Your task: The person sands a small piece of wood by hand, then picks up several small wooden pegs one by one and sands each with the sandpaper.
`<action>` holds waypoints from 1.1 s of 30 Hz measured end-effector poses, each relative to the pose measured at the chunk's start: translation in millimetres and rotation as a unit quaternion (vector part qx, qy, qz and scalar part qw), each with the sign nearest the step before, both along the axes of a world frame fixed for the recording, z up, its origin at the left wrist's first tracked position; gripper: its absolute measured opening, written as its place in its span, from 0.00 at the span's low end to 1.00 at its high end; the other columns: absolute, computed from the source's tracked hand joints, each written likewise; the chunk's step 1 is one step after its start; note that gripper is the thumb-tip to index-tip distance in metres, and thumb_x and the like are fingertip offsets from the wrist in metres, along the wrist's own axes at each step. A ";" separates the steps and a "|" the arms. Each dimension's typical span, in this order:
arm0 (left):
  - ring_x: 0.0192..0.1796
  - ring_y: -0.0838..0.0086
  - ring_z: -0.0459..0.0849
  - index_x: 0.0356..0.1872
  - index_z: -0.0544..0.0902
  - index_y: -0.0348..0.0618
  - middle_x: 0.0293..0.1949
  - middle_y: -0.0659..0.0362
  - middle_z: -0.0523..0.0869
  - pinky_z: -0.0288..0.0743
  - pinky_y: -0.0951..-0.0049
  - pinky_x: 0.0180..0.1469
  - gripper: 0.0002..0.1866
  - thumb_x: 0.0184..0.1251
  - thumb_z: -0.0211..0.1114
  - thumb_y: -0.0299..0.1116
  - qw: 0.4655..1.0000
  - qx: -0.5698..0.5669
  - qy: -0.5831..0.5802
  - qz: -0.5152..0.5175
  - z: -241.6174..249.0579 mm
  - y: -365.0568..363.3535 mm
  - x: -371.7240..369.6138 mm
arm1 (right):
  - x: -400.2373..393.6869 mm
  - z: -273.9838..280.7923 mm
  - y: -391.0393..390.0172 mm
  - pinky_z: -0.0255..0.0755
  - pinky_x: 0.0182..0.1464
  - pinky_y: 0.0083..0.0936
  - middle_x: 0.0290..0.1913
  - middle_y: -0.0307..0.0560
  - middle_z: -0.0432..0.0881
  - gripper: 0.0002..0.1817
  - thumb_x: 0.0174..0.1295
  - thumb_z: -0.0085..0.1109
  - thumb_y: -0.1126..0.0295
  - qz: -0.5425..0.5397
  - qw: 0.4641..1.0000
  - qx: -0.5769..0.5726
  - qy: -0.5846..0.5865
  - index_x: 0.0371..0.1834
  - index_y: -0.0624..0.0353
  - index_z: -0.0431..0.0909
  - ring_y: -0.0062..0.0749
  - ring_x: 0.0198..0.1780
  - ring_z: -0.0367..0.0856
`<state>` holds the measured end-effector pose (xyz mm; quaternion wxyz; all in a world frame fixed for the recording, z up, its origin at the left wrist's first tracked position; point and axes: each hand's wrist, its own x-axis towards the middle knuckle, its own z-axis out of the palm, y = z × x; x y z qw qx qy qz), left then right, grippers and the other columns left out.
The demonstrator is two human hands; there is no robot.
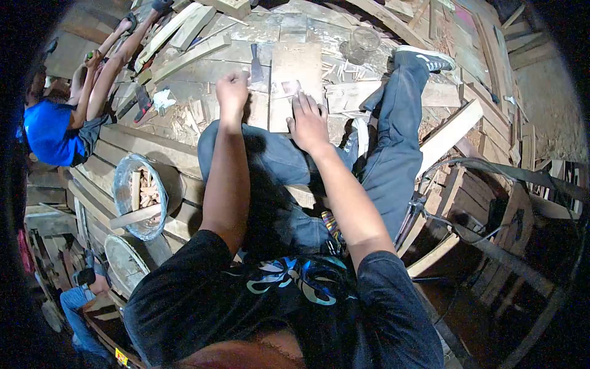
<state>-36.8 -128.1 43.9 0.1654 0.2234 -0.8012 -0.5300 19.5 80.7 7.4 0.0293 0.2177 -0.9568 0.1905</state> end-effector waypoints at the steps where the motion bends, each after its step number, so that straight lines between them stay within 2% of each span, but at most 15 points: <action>1: 0.28 0.72 0.85 0.33 0.88 0.36 0.23 0.51 0.86 0.76 0.71 0.33 0.07 0.62 0.67 0.30 0.998 -0.065 -0.007 -0.021 -4.3 -0.7 2.1 | 0.6 1.8 -0.5 0.50 0.73 0.51 0.77 0.56 0.61 0.33 0.67 0.55 0.58 0.000 1.000 0.008 0.000 0.71 0.64 0.65 0.46 0.77 0.58; 2: 0.28 0.69 0.86 0.33 0.88 0.37 0.23 0.49 0.86 0.77 0.69 0.33 0.07 0.62 0.66 0.30 0.990 -0.130 -0.016 -0.043 -8.8 -0.8 3.9 | 2.3 3.0 -1.9 0.50 0.73 0.51 0.77 0.56 0.61 0.33 0.67 0.55 0.58 -0.001 1.000 0.016 0.000 0.72 0.63 0.65 0.46 0.77 0.58; 3: 0.33 0.59 0.89 0.35 0.88 0.39 0.26 0.42 0.86 0.79 0.62 0.38 0.08 0.62 0.63 0.31 0.978 -0.184 -0.061 -0.083 -7.4 4.6 7.9 | 3.0 6.3 -3.3 0.50 0.74 0.51 0.77 0.56 0.60 0.33 0.66 0.55 0.58 -0.004 1.000 0.029 -0.009 0.72 0.63 0.64 0.46 0.77 0.57; 4: 0.38 0.53 0.89 0.34 0.88 0.38 0.31 0.42 0.87 0.80 0.59 0.43 0.08 0.61 0.63 0.30 0.976 -0.132 -0.127 -0.119 -11.6 9.4 8.6 | 2.5 7.9 -4.0 0.50 0.73 0.51 0.77 0.56 0.60 0.34 0.66 0.55 0.58 -0.005 0.999 0.033 -0.014 0.73 0.63 0.63 0.45 0.77 0.57; 6: 0.41 0.52 0.89 0.35 0.88 0.39 0.34 0.43 0.88 0.80 0.60 0.46 0.08 0.60 0.63 0.29 0.961 -0.202 -0.093 -0.163 -8.9 22.6 14.5 | 2.8 10.3 -5.2 0.50 0.73 0.51 0.77 0.56 0.60 0.35 0.66 0.55 0.58 -0.008 0.999 0.042 -0.027 0.73 0.64 0.61 0.45 0.77 0.57; 10: 0.44 0.53 0.88 0.38 0.88 0.38 0.37 0.43 0.88 0.79 0.61 0.48 0.09 0.59 0.65 0.28 0.956 -0.177 -0.045 -0.232 -3.6 40.2 16.5 | 4.7 10.4 -6.0 0.53 0.72 0.50 0.76 0.60 0.62 0.34 0.65 0.57 0.60 -0.025 0.999 -0.022 -0.023 0.71 0.65 0.63 0.48 0.76 0.59; 14: 0.47 0.54 0.88 0.42 0.87 0.36 0.40 0.45 0.89 0.79 0.60 0.51 0.14 0.56 0.72 0.31 0.942 -0.227 -0.038 -0.246 -22.1 49.5 13.9 | 9.6 6.4 -2.7 0.54 0.71 0.50 0.76 0.61 0.61 0.34 0.64 0.58 0.60 0.003 1.000 -0.004 -0.004 0.71 0.67 0.64 0.49 0.77 0.59; 18: 0.46 0.49 0.87 0.40 0.88 0.37 0.40 0.42 0.87 0.79 0.58 0.50 0.11 0.56 0.70 0.28 0.932 -0.252 -0.027 -0.260 -24.1 53.4 5.2 | 13.1 5.1 -5.0 0.51 0.75 0.49 0.76 0.62 0.60 0.34 0.67 0.54 0.58 0.005 1.000 0.003 0.004 0.72 0.67 0.63 0.51 0.77 0.57; 20: 0.46 0.49 0.86 0.39 0.87 0.38 0.39 0.42 0.87 0.79 0.56 0.49 0.10 0.57 0.67 0.29 0.932 -0.262 -0.022 -0.251 -20.8 59.3 5.5 | 13.3 1.8 -4.2 0.47 0.77 0.50 0.76 0.63 0.60 0.34 0.68 0.53 0.58 0.006 1.000 0.000 -0.016 0.72 0.67 0.62 0.53 0.78 0.55; 23: 0.46 0.48 0.86 0.38 0.88 0.40 0.39 0.42 0.87 0.79 0.53 0.49 0.09 0.59 0.64 0.30 0.938 -0.258 -0.013 -0.230 -20.7 66.4 6.3 | 12.9 4.7 -2.4 0.49 0.75 0.51 0.76 0.64 0.60 0.34 0.66 0.53 0.59 0.011 1.000 -0.005 -0.021 0.72 0.67 0.62 0.53 0.78 0.56; 24: 0.46 0.48 0.86 0.40 0.88 0.41 0.39 0.42 0.88 0.79 0.53 0.50 0.10 0.58 0.64 0.29 0.932 -0.274 -0.073 -0.225 -8.7 71.4 9.6 | 11.7 4.4 -1.7 0.51 0.74 0.51 0.76 0.64 0.60 0.34 0.65 0.53 0.60 0.015 1.000 -0.007 -0.015 0.72 0.67 0.61 0.52 0.78 0.56; 30: 0.46 0.49 0.85 0.40 0.89 0.43 0.40 0.44 0.86 0.79 0.54 0.51 0.10 0.57 0.66 0.30 0.930 -0.311 -0.041 -0.194 -12.1 79.6 17.5 | 12.4 0.7 -1.0 0.50 0.74 0.48 0.76 0.62 0.59 0.37 0.62 0.56 0.63 0.015 1.000 -0.010 -0.001 0.74 0.66 0.60 0.50 0.78 0.56; 33: 0.45 0.49 0.85 0.39 0.88 0.39 0.38 0.43 0.86 0.79 0.54 0.51 0.10 0.58 0.65 0.29 0.921 -0.330 -0.028 -0.206 -20.1 81.2 10.8 | 11.1 1.7 3.5 0.50 0.74 0.48 0.77 0.61 0.59 0.38 0.62 0.57 0.62 0.019 1.000 -0.014 0.001 0.76 0.65 0.58 0.49 0.78 0.56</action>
